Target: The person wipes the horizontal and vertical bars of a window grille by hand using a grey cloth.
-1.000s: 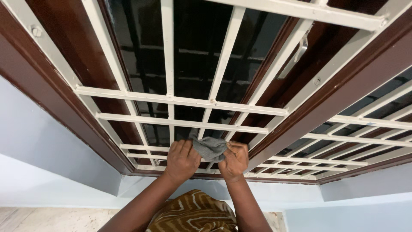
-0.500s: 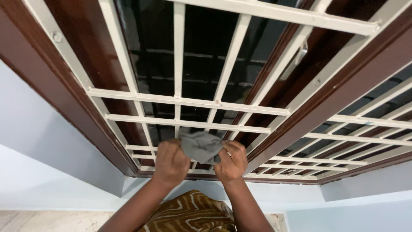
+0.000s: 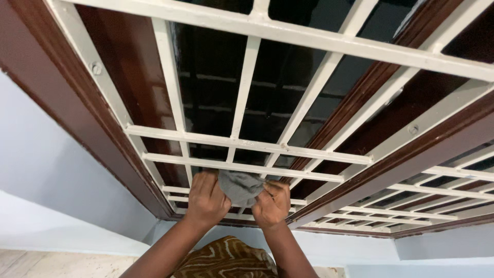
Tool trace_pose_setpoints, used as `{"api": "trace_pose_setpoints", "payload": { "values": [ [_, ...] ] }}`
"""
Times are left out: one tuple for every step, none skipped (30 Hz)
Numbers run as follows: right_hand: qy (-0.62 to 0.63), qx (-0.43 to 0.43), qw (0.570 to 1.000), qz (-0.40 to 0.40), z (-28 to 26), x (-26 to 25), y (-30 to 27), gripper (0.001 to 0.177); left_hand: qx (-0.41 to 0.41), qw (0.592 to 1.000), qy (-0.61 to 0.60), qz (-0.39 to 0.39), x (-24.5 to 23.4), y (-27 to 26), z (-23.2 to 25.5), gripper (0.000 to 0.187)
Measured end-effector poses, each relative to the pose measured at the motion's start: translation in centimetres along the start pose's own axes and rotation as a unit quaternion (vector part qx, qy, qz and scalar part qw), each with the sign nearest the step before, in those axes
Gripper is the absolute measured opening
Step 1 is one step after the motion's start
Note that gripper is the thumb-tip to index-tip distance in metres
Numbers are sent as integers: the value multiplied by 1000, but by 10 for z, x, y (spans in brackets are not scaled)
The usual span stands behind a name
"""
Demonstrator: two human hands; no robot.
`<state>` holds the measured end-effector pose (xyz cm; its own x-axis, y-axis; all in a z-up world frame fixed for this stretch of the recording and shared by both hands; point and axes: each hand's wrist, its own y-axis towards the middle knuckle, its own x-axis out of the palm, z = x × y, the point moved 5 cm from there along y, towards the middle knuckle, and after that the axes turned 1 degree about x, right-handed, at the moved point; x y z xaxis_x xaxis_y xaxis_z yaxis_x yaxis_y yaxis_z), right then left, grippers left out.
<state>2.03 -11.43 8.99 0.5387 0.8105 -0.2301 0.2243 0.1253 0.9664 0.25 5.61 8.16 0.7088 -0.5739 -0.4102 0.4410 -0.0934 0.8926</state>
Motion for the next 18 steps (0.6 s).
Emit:
{"api": "trace_pose_setpoints", "payload": {
  "values": [
    [5,8,1000,4,0,0,-1,22,-7,1000,-14,-23,3,-5,-3,33],
    [3,8,1000,5,0,1,-3,22,-14,998,-28,-46,5,-11,-5,34],
    [6,11,1000,-3,1,1,-5,21,-13,998,-29,-45,7,-15,-7,34],
    [10,14,1000,-10,2,2,-8,21,10,999,-35,-31,7,-19,-6,30],
    [9,15,1000,-9,3,2,-11,21,34,998,-40,-16,6,-24,-6,28],
    [12,13,1000,-15,5,3,-15,20,34,998,-40,-17,7,-30,-8,28],
    [15,11,1000,-21,6,4,-20,20,38,998,-41,-32,10,-35,-9,29],
    [15,10,1000,-21,6,5,-24,20,41,997,-41,-45,14,-40,-11,31],
    [22,16,999,-20,6,7,-28,19,41,997,-41,-45,16,-45,-13,31],
    [29,24,999,-21,6,7,-31,18,41,997,-39,-49,17,-49,-13,35],
    [30,24,999,-21,5,7,-34,18,41,997,-37,-53,19,-53,-14,39],
    [25,32,999,-30,5,8,-36,19,40,997,-37,-54,20,-55,-15,39],
    [20,40,998,-40,4,8,-38,19,38,996,-37,-65,21,-58,-15,40],
    [20,41,998,-41,2,8,-39,19,35,996,-37,-75,22,-60,-15,40],
    [16,53,997,-47,0,9,-41,19,34,996,-37,-76,22,-62,-15,40],
    [12,63,996,-53,-1,10,-41,19,27,996,-32,-78,23,-62,-15,38],
    [12,63,997,-54,-4,9,-41,19,19,996,-27,-79,22,-63,-15,36],
    [1,63,996,-60,-7,7,-41,20,20,996,-27,-79,21,-63,-16,36]
  ]
}}
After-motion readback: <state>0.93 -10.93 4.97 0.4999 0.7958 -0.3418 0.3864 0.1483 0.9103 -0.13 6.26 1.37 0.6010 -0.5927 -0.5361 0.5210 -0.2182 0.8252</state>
